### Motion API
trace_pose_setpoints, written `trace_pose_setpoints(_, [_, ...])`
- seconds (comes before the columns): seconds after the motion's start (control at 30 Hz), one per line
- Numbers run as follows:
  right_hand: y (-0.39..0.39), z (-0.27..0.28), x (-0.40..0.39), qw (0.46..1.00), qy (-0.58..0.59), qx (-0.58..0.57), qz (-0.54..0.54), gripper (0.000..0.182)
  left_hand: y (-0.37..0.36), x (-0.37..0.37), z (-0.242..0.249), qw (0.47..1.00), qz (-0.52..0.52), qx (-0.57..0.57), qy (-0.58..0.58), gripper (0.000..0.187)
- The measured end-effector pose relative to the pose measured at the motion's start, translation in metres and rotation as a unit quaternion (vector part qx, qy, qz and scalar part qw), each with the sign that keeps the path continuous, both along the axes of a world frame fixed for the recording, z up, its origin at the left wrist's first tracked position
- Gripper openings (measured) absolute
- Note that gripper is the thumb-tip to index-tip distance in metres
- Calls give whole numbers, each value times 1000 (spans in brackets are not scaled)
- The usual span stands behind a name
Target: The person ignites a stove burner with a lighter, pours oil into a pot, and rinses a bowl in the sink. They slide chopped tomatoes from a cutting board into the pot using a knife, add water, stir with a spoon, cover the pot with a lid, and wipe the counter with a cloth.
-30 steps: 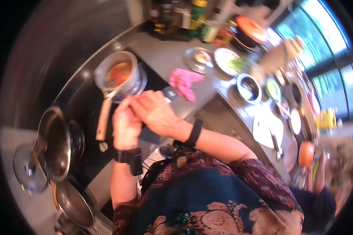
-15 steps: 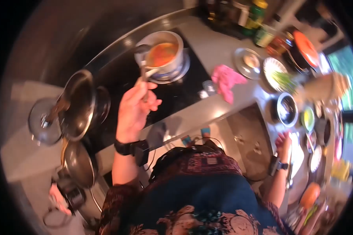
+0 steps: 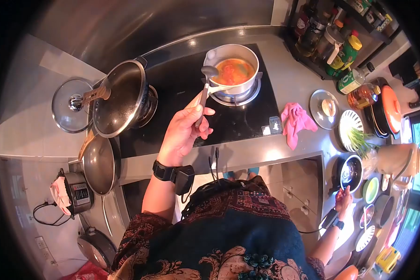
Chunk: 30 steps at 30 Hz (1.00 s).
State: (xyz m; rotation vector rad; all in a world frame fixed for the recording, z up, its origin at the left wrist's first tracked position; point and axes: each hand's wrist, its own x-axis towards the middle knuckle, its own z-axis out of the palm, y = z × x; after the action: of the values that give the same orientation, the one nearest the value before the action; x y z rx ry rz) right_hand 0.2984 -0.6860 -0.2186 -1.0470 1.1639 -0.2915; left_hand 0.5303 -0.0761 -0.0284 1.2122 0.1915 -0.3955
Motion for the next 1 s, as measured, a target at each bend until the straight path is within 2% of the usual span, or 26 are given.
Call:
trace_pose_setpoints(0.17, [-7,-11,-3,1000,-9,-13,-15,23,-2,0,-4,1000,2,-10,2,35])
trace_pose_setpoints(0.33, [-9,-16,-10,999,-19,-30,19,18,-2,1,-4,1000,7,-15,9,34])
trace_pose_setpoints(0.4, [9,1,-2,999,-14,-49,6,18,-2,1,-4,1000,7,-17,9,34])
trace_pose_setpoints(0.7, [55,73,36,992,-28,-99,71,21,0,5,-2,1000,12,-10,-2,34])
trace_pose_setpoints(1.0, [93,102,91,984,-61,-104,132,20,15,7,14,985,26,165,-49,38])
